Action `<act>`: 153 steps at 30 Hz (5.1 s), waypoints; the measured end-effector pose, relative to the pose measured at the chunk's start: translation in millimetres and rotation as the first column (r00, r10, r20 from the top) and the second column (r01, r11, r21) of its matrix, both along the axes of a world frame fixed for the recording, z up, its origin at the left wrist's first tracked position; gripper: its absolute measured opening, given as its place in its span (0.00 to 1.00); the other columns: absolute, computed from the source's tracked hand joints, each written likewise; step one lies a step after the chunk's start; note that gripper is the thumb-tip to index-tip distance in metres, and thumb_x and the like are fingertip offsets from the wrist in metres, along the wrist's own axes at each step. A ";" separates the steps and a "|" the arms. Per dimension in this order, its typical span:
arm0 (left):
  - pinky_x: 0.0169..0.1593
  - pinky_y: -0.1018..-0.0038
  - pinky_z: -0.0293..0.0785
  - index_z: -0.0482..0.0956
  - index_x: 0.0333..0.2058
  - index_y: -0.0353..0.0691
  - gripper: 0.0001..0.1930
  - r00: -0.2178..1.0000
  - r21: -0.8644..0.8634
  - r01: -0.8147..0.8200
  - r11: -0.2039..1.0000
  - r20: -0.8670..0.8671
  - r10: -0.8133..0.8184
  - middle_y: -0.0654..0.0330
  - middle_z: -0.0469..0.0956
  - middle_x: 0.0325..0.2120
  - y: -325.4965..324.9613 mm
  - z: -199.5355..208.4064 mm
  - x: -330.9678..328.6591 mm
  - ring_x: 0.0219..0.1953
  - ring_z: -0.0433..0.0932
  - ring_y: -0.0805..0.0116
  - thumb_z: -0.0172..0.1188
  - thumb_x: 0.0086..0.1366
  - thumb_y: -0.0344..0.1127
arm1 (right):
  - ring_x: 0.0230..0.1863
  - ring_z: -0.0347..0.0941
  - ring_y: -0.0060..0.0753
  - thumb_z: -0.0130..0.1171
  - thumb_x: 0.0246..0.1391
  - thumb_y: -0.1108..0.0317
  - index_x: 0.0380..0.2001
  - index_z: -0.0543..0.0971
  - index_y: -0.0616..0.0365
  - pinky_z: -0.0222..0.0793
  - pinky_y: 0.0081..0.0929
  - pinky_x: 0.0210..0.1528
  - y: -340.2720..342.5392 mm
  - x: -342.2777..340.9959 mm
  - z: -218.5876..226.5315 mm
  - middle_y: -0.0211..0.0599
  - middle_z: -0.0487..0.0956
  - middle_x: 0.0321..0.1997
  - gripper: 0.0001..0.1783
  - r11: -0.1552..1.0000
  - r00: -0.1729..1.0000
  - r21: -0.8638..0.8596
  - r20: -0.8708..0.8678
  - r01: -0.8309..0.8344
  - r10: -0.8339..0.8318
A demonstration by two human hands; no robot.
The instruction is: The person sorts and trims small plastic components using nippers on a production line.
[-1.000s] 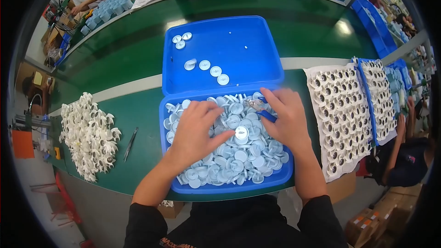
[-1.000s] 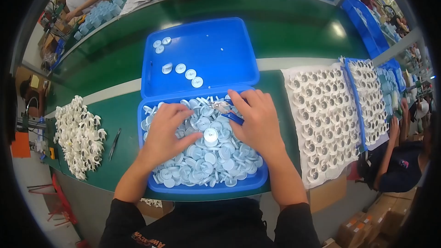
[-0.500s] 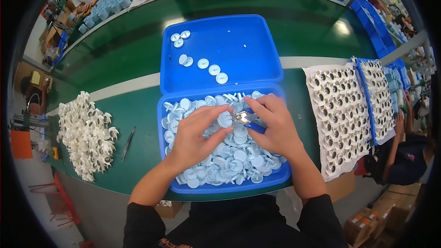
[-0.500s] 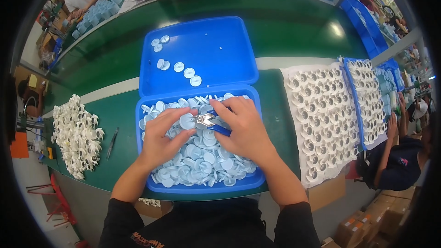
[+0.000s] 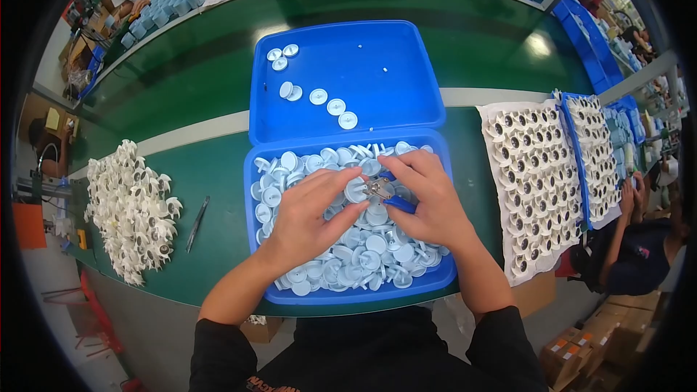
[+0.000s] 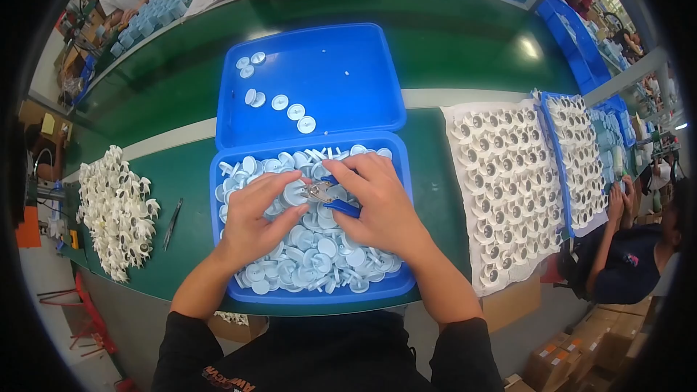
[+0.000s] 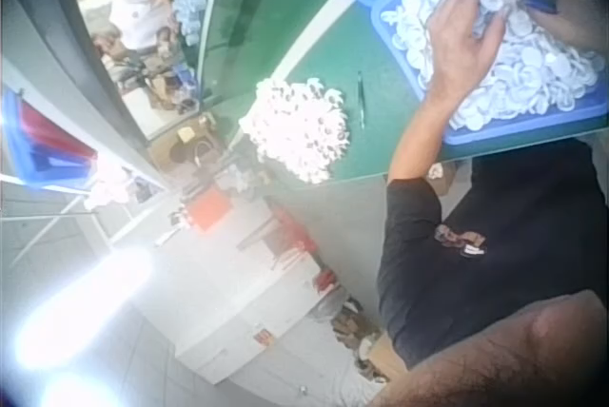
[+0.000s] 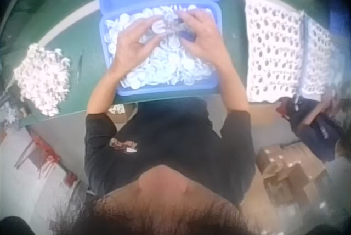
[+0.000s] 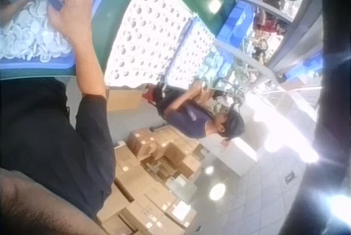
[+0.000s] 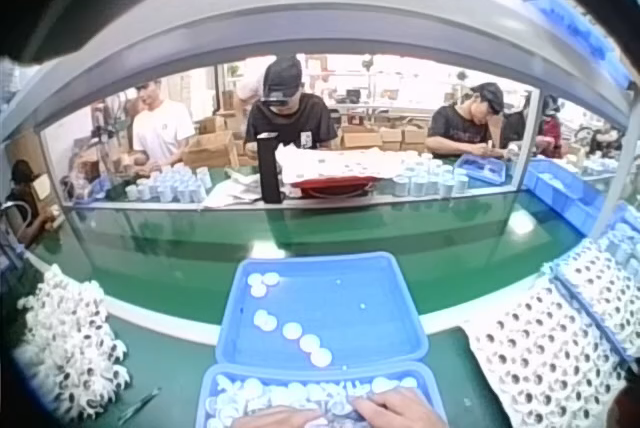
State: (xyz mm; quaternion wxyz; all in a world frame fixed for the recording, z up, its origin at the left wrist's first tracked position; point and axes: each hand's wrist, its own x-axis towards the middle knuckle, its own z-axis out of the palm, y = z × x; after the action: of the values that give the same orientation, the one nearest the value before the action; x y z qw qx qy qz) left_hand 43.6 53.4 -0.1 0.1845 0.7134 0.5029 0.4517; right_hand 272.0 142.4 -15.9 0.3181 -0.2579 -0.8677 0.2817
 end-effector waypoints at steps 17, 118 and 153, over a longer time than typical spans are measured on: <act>0.39 0.65 0.82 0.82 0.56 0.32 0.23 1.000 -0.034 0.017 0.999 -0.023 -0.017 0.49 0.87 0.41 1.5 3.5 -5.9 0.38 0.86 0.54 0.75 0.63 0.28 | 0.35 0.80 0.48 0.75 0.37 0.78 0.50 0.84 0.58 0.76 0.41 0.36 -0.6 -2.2 4.1 0.39 0.81 0.34 0.31 0.993 0.994 0.106 0.083 0.060 -0.069; 0.36 0.68 0.80 0.75 0.32 0.33 0.07 0.993 -0.344 -0.079 0.936 0.054 0.103 0.54 0.83 0.27 0.3 2.7 -10.2 0.31 0.86 0.60 0.67 0.62 0.24 | 0.56 0.72 0.43 0.77 0.34 0.71 0.62 0.81 0.52 0.62 0.50 0.66 -13.3 1.5 24.5 0.35 0.76 0.50 0.44 0.930 0.942 0.366 0.303 0.027 -0.146; 0.42 0.71 0.82 0.81 0.59 0.33 0.24 0.964 -0.149 0.128 0.980 0.251 -0.088 0.50 0.86 0.46 -0.9 5.0 -2.5 0.38 0.87 0.62 0.74 0.64 0.27 | 0.46 0.81 0.49 0.70 0.43 0.77 0.60 0.83 0.57 0.77 0.38 0.49 -10.6 -3.1 8.8 0.42 0.81 0.46 0.35 0.954 0.999 -0.298 -0.036 -0.015 0.005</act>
State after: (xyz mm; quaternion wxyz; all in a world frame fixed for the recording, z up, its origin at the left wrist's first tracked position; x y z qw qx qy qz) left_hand 41.1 52.5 4.9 0.3273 0.6615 0.4722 0.4820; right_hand 268.9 131.8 -7.2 0.2893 -0.2936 -0.8108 0.4156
